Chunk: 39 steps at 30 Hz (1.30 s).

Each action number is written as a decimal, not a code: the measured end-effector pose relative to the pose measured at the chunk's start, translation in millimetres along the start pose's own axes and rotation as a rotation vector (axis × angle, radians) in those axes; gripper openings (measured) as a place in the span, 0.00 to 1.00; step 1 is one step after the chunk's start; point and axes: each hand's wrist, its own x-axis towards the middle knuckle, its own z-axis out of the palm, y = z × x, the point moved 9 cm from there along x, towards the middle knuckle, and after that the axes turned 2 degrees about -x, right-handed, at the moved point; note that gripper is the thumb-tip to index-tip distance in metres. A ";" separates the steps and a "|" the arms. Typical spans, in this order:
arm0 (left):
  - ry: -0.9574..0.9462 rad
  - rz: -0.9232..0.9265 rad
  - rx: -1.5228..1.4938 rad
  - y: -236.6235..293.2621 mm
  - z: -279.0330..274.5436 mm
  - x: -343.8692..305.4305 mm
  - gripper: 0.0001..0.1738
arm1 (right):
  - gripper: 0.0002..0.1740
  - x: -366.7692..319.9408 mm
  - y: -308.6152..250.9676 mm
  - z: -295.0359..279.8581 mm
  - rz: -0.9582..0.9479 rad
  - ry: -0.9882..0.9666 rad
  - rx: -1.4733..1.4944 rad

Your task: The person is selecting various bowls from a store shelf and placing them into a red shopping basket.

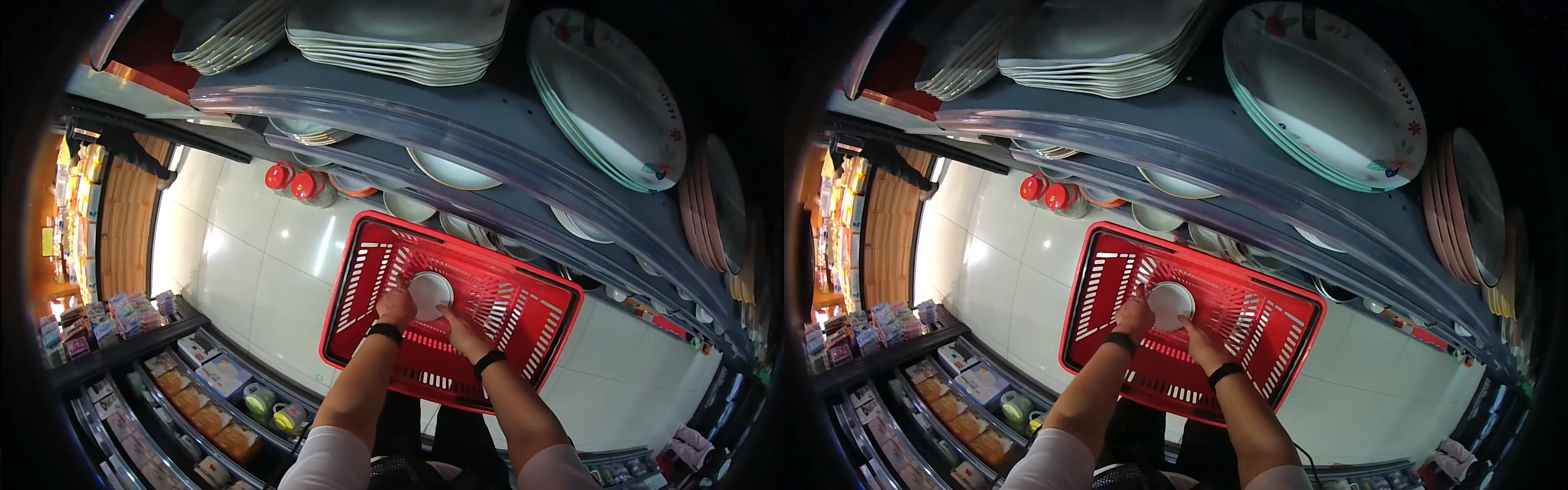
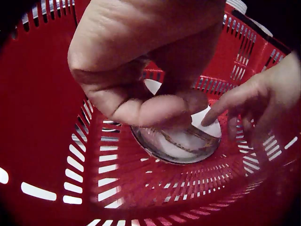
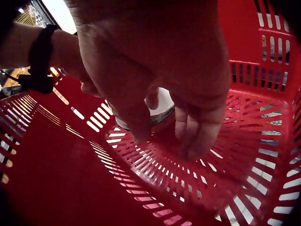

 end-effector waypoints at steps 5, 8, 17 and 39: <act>0.151 0.024 -0.092 -1.5 -21.2 -19.5 0.22 | 0.35 3.6 -2.6 7.2 -0.048 0.036 -0.015; 0.167 0.159 -0.165 -5.2 -22.7 -26.1 0.22 | 0.28 -19.9 -29.8 -20.0 -0.100 0.125 -0.124; -0.285 0.241 -0.817 -2.4 -43.4 -124.5 0.23 | 0.14 -138.7 -103.7 -95.7 -0.515 0.272 -0.152; -0.501 0.806 -1.189 3.4 -129.8 -386.0 0.28 | 0.10 -545.1 -378.8 -332.2 -1.021 0.772 -0.115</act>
